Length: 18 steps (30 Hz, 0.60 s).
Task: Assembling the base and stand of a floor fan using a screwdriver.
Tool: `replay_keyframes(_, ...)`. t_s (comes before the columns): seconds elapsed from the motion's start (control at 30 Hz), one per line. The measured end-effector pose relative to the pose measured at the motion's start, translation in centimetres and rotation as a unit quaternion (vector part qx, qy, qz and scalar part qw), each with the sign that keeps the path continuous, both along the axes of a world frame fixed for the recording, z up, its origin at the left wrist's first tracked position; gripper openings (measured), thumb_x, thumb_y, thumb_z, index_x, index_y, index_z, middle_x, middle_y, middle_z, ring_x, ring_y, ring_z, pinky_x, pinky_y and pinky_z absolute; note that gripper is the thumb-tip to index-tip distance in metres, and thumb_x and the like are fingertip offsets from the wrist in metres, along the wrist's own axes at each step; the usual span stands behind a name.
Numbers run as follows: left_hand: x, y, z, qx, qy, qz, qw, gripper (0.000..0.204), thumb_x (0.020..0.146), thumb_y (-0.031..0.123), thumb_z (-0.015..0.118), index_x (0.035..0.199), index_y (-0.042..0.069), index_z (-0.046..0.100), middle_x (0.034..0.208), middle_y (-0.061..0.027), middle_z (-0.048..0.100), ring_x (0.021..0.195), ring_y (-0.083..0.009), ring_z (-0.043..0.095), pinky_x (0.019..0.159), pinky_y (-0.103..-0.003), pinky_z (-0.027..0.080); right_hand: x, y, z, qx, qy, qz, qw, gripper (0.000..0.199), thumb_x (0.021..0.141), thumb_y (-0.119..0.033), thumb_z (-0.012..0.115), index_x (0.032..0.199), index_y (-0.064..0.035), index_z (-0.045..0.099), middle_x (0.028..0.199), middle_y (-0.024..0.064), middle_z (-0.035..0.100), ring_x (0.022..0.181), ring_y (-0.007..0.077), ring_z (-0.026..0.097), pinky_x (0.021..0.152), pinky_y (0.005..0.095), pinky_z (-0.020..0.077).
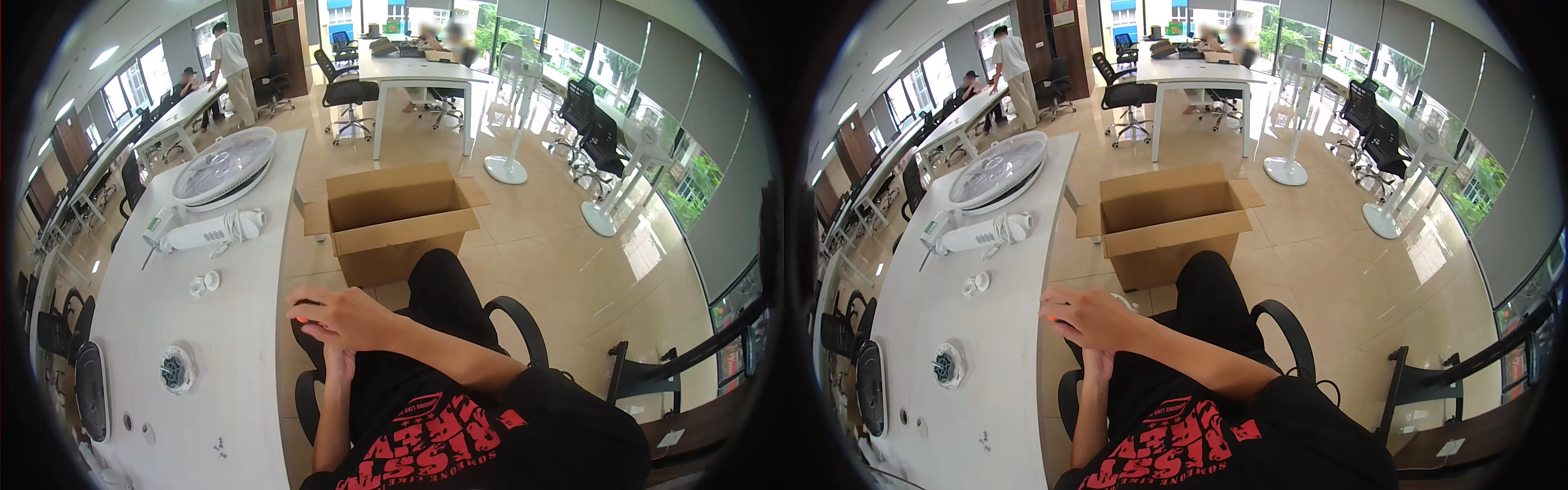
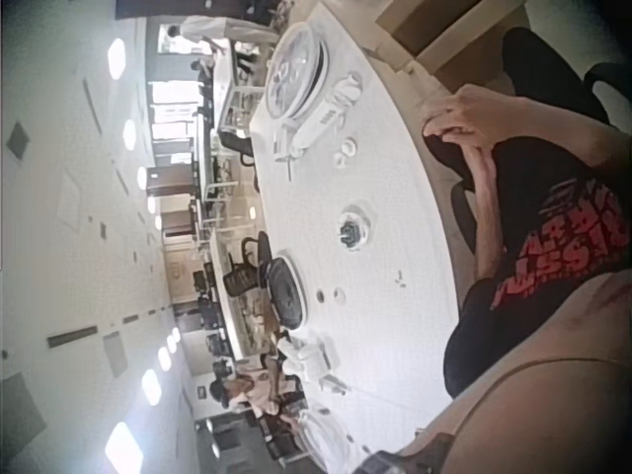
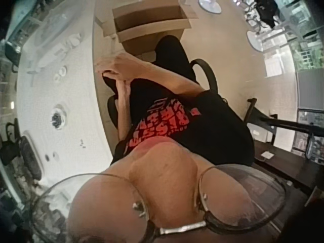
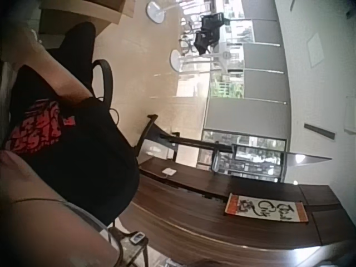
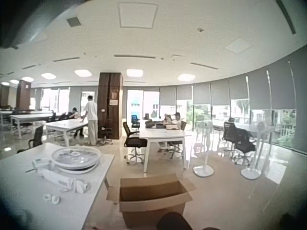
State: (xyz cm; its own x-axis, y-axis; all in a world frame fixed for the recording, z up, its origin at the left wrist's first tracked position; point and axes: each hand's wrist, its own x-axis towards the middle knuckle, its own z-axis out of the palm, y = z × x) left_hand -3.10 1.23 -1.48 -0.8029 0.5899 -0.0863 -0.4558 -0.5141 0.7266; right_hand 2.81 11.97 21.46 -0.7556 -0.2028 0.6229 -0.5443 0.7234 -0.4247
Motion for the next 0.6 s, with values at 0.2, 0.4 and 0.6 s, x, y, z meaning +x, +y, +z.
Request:
replay_keyframes(0.2,1.1,0.2,3.5,-0.026,-0.006,-0.003,1.000,0.055,0.113,0.049,0.036,0.154,0.012,0.037,0.139,-0.0048,0.059,0.122,-0.0182,0.066,0.092,-0.035,0.062,-0.3,0.8,-0.8,0.027,-0.001,-0.015,1.000,0.021,0.094,-0.020,0.070,0.114,-0.0147,0.067,0.114,0.0003,0.063,0.075,0.0244,0.068,0.063,0.0368,0.0560)
replay_keyframes(0.4,1.3,0.2,4.5,-0.036,-0.006,-0.023,0.999,0.054,0.113,0.047,0.037,0.154,0.012,0.037,0.139,-0.0050,0.059,0.122,-0.0183,0.066,0.091,-0.034,0.062,-0.5,0.3,-2.3,0.012,-0.034,-0.074,0.997,0.021,0.097,-0.027,0.068,0.116,-0.0186,0.066,0.119,0.0031,0.061,0.072,0.0273,0.069,0.061,0.0388,0.0561)
replay_keyframes(0.6,0.9,0.1,2.9,0.014,-0.019,-0.003,1.000,0.053,0.113,0.042,0.041,0.157,0.013,0.034,0.147,-0.0053,0.053,0.133,-0.0179,0.059,0.102,-0.035,0.057,0.1,-0.3,-1.4,0.031,0.037,-0.033,0.998,0.026,0.095,-0.021,0.070,0.121,-0.0162,0.066,0.118,0.0032,0.063,0.077,0.0251,0.070,0.061,0.0348,0.0574)
